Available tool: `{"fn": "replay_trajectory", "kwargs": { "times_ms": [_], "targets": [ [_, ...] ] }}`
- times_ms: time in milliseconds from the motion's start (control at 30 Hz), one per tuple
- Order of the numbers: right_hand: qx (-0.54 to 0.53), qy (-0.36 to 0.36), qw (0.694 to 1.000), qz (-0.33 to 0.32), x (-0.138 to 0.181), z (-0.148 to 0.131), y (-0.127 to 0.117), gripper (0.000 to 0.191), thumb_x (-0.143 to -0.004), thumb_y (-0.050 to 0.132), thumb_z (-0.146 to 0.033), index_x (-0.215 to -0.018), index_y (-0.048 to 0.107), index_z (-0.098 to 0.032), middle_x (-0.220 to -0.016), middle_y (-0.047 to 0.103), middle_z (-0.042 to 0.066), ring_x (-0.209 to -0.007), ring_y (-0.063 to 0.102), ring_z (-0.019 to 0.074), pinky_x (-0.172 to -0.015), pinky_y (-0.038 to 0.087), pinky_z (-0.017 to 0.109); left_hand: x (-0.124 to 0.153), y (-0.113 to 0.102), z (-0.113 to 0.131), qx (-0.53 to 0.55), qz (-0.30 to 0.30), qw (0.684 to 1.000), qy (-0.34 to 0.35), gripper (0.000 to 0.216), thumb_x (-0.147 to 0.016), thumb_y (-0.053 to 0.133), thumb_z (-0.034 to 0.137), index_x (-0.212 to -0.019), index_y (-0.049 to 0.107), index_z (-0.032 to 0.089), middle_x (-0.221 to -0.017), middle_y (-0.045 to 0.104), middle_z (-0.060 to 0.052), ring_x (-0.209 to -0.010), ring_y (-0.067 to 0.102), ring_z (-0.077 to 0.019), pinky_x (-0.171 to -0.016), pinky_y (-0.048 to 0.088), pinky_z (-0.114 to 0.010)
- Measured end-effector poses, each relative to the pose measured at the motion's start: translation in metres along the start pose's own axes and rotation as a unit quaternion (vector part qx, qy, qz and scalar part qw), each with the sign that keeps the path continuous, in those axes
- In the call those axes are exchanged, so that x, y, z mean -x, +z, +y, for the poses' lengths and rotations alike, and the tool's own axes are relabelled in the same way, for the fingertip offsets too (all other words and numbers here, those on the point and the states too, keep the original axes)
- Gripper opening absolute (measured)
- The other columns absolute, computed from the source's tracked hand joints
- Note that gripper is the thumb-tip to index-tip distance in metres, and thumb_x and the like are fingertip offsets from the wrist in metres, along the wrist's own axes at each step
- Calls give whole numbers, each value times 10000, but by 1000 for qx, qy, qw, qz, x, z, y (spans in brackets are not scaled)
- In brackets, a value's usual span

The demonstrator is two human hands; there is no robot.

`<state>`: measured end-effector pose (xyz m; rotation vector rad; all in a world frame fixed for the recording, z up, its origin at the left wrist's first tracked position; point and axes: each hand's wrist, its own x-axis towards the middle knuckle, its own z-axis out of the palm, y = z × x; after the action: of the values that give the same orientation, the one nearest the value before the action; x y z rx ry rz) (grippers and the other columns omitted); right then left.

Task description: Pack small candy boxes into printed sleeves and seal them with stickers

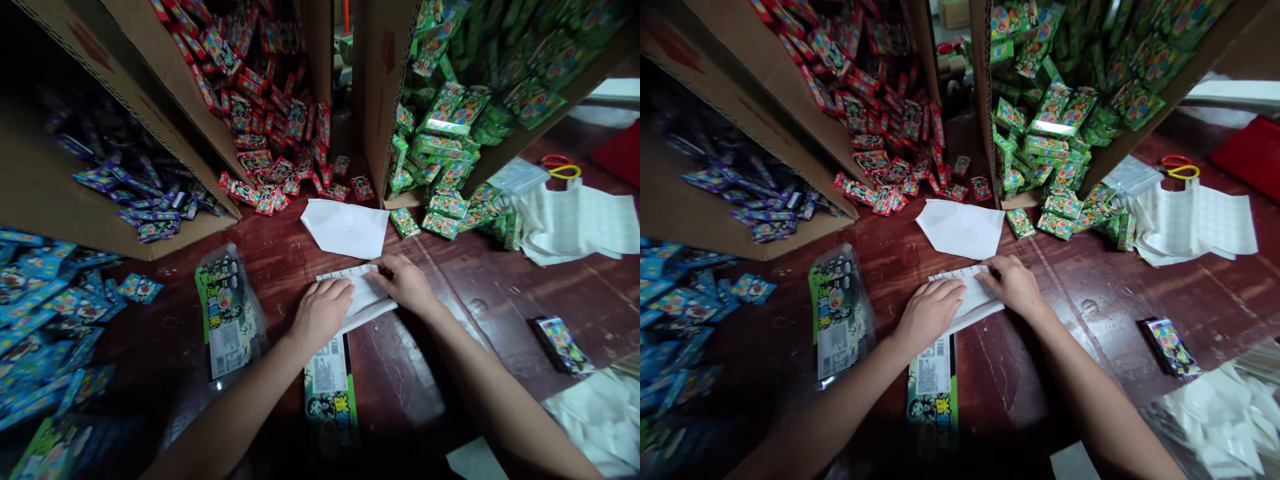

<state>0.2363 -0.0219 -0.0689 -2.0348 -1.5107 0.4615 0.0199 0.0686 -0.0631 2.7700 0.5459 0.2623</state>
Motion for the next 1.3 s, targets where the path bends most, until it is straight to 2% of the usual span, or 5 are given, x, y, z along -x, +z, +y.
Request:
{"fn": "replay_trajectory", "kwargs": {
  "times_ms": [200,600,867,1067,1300],
  "targets": [
    [28,-17,999,-4,-2,6,-17,335,-910,663,-486,-1156,683,-258,-968,740,49,-957,641,252,-787,506,360,-7,-10,-12,-73,-49,993,78,241,-1008,504,256,-1190,661,243,-1504,542,-8,-1201,561,-242,-975,433,-413],
    [97,-58,992,-56,-25,2,-16,258,-954,603,-408,-1165,663,-273,-1122,644,70,-1053,641,240,-832,533,342,-5,-3,-12,-119,-45,988,87,270,-1024,467,284,-1220,647,242,-1586,437,35,-1209,528,-246,-987,415,-433],
    [72,-81,992,-70,-18,1,-27,361,-924,638,-431,-1242,597,-264,-1145,568,76,-1037,635,244,-825,543,359,-3,-3,-26,-66,-58,989,118,273,-1019,494,288,-1234,656,241,-1516,532,22,-1198,518,-250,-1004,390,-416],
    [47,-89,990,-103,-9,2,-25,206,-932,628,-388,-1078,653,-244,-1060,586,66,-960,628,223,-827,535,359,2,-5,-36,-41,-76,987,139,277,-1028,484,296,-1234,660,239,-1511,537,36,-1209,498,-244,-1032,368,-407],
    [-65,-131,989,-37,-8,3,-22,112,-969,588,-301,-1012,671,-238,-994,653,62,-921,637,202,-808,530,331,-1,-11,-31,-45,-79,987,135,270,-1024,481,295,-1211,668,239,-1508,541,32,-1220,490,-241,-1023,362,-395]
  ]
}}
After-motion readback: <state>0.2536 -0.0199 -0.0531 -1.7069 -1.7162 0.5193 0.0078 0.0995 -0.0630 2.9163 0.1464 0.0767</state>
